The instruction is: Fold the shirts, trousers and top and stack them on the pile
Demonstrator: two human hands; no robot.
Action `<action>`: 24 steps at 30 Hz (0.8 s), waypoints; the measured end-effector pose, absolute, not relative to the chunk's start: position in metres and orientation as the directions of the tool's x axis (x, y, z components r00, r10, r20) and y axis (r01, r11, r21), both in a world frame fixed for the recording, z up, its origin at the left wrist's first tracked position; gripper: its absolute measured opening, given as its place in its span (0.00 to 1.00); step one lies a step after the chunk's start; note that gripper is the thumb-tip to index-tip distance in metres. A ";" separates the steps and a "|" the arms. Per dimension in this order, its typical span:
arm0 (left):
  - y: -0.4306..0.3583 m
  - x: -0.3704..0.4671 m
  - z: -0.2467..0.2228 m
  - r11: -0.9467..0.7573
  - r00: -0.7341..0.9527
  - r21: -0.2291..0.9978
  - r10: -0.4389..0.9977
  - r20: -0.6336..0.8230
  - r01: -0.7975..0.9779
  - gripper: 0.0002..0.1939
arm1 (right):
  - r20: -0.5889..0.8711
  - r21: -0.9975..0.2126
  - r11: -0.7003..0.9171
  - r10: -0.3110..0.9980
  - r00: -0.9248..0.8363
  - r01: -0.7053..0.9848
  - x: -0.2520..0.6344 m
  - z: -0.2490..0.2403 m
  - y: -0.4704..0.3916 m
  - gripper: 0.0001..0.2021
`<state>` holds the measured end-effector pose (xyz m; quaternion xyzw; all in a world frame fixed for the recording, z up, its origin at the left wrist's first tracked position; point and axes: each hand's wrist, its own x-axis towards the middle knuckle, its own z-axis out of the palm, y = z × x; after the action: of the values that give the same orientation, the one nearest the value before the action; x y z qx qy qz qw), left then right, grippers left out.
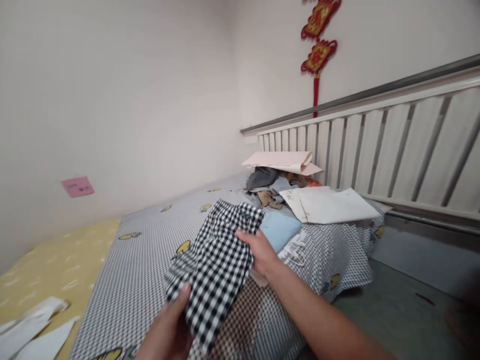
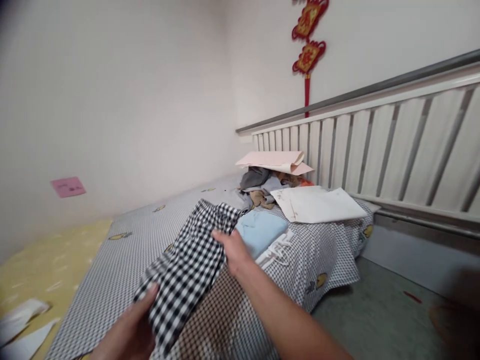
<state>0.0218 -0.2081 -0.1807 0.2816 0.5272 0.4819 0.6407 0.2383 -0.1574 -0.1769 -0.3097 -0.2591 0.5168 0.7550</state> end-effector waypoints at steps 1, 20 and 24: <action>-0.189 0.042 -0.167 0.354 0.092 0.879 0.935 -0.343 -0.320 0.28 | 0.106 -0.724 0.330 0.921 0.375 -0.606 0.261 -0.167 -0.144 0.26; -0.064 0.197 -0.258 0.557 0.243 0.829 0.800 -0.549 0.043 0.18 | -0.349 -0.829 0.019 0.764 0.542 -0.560 0.455 -0.275 -0.087 0.17; -0.058 0.210 -0.262 0.456 0.229 0.890 0.863 -0.450 0.029 0.20 | -0.296 -0.856 0.072 0.742 0.601 -0.512 0.449 -0.276 -0.085 0.18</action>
<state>0.2103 -0.0576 -0.2623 0.4166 0.5356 0.3140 0.6640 0.4487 -0.0855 -0.2756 -0.5257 -0.1096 0.4329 0.7240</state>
